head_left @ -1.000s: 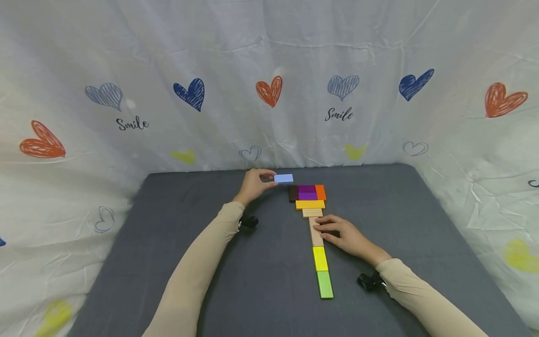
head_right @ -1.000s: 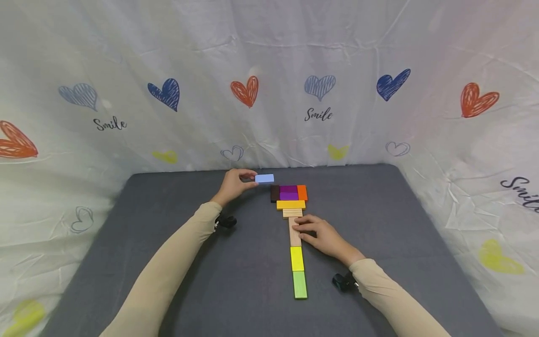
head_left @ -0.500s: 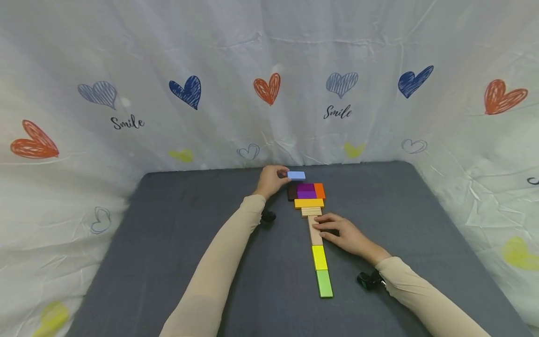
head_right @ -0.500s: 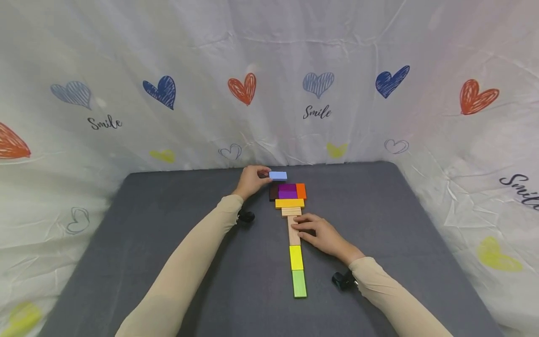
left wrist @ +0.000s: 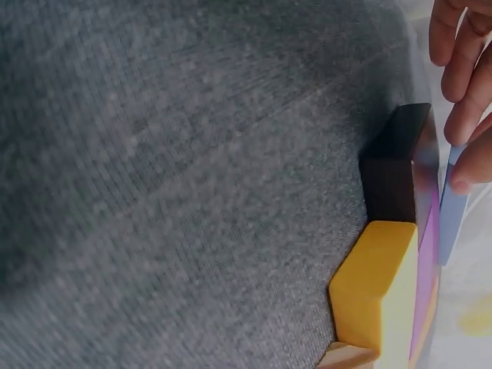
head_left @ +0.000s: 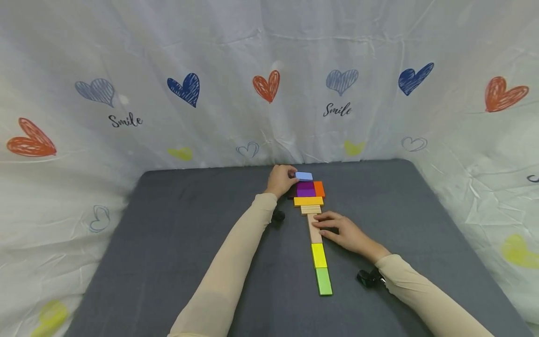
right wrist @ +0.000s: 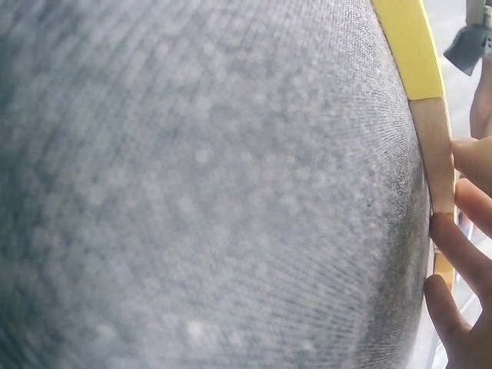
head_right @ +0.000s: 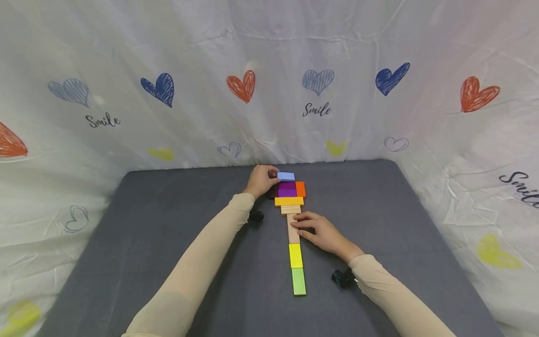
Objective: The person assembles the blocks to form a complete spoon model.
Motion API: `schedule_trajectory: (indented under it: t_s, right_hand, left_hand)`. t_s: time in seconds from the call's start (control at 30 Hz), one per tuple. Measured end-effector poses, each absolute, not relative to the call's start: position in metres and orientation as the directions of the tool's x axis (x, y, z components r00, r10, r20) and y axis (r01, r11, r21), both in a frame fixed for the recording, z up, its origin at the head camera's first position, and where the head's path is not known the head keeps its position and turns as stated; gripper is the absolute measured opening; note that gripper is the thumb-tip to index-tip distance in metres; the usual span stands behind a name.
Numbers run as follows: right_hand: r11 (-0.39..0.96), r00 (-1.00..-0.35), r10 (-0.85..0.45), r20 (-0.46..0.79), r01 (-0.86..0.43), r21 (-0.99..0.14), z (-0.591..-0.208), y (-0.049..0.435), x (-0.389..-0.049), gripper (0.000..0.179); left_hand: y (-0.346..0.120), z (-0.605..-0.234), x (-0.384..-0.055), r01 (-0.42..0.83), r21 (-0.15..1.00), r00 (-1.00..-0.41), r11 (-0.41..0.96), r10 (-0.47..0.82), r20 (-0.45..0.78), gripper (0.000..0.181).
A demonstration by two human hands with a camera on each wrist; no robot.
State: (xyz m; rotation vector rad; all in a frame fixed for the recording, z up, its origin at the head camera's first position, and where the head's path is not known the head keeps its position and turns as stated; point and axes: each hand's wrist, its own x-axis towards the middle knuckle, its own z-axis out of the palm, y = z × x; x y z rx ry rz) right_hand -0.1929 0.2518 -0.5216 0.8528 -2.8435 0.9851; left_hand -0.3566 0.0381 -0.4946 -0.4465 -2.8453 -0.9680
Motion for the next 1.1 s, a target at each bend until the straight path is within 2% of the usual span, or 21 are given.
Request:
schedule_trajectory:
  t_s: [0.5, 1.1]
  right_hand:
    - [0.658, -0.857, -0.492, 0.156, -0.482, -0.578, -0.5186, 0.2512, -0.1951, 0.033]
    - [0.67, -0.869, -0.477, 0.128, -0.454, -0.587, -0.5176, 0.2515, -0.1939, 0.033]
  left_hand:
    - [0.0363, -0.499, -0.3609, 0.266, 0.596, -0.961, 0.757, 0.259, 0.1, 0.029]
    - [0.0364, -0.4977, -0.3595, 0.254, 0.616, -0.96, 0.746, 0.271, 0.067, 0.027]
